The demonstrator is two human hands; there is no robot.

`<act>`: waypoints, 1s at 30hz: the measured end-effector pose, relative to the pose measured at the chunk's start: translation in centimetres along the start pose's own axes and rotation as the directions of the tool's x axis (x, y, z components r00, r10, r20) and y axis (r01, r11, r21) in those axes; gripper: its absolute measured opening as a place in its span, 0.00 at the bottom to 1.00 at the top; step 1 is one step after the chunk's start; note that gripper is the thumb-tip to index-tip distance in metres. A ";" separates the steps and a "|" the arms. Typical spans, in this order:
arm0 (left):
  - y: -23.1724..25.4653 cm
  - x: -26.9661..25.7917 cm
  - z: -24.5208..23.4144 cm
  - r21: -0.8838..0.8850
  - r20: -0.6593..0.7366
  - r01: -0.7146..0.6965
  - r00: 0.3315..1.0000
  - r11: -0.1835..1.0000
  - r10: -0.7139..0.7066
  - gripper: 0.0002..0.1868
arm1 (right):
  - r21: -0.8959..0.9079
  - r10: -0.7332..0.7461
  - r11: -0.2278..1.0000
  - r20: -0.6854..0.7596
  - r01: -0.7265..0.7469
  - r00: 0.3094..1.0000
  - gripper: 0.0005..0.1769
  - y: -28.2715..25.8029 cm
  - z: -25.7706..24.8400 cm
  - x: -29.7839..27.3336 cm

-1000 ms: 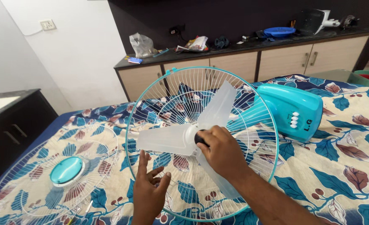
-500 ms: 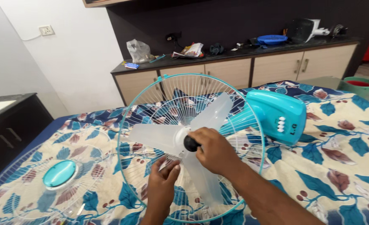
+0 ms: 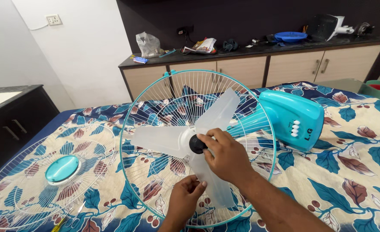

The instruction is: The person disassembles a teal table fan on a floral bedspread. They remove the front grill, unscrew the center cap, detach the fan blades, and then remove the rear grill and motor housing using a yellow screwdriver.

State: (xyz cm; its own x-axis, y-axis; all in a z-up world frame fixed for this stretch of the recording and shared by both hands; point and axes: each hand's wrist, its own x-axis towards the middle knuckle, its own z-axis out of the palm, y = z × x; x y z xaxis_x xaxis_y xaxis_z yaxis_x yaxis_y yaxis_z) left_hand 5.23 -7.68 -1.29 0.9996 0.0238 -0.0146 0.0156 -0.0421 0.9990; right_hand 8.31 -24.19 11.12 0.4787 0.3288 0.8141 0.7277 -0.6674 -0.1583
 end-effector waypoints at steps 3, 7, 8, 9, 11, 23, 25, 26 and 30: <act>-0.1 0.0 0.1 -0.061 0.035 -0.010 0.999 0.998 0.013 0.13 | 0.002 0.246 0.969 0.139 -0.249 0.959 0.23 0.6 0.9 0.0; -0.6 0.0 0.2 0.003 0.021 -0.002 1.000 1.000 0.002 0.14 | -0.002 0.355 0.932 0.209 -0.363 0.911 0.31 0.4 1.8 -1.0; -0.8 0.1 0.1 0.009 0.026 -0.022 0.999 1.000 0.022 0.14 | 0.089 0.312 0.941 0.142 -0.326 0.940 0.35 0.3 2.1 -1.3; -0.9 0.1 0.1 0.003 0.030 -0.032 0.999 0.999 0.032 0.13 | 0.178 0.273 0.943 0.071 -0.281 0.959 0.41 0.2 2.4 -1.6; -1.1 0.2 0.1 -0.010 0.039 -0.054 0.998 0.999 0.054 0.13 | 0.230 0.309 0.922 0.040 -0.310 0.950 0.35 0.2 2.8 -2.0; -0.4 -0.1 0.0 -0.020 0.067 0.003 0.998 1.000 -0.002 0.11 | 0.324 0.423 0.846 0.077 -0.424 0.903 0.22 1.2 4.5 -3.2; -0.3 -0.1 -0.1 0.001 0.063 0.021 0.998 1.000 -0.021 0.11 | 0.319 0.398 0.865 0.029 -0.386 0.917 0.23 1.4 4.6 -3.3; -0.3 -0.1 0.0 0.011 0.060 0.030 0.998 0.999 -0.030 0.11 | 0.325 0.426 0.854 0.012 -0.406 0.905 0.27 1.3 4.7 -3.5; -0.3 -0.1 -0.1 -0.036 0.070 0.015 0.997 0.999 -0.012 0.11 | 0.387 0.334 0.872 -0.025 -0.299 0.942 0.39 1.3 5.0 -3.9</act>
State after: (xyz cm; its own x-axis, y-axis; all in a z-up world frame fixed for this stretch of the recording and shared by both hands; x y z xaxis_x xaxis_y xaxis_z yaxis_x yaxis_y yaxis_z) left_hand 5.10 -7.57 -1.58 0.9985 -0.0460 -0.0296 0.0294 -0.0062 0.9995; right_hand 9.78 -23.00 4.92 0.6817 0.0700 0.7283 0.6817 -0.4223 -0.5975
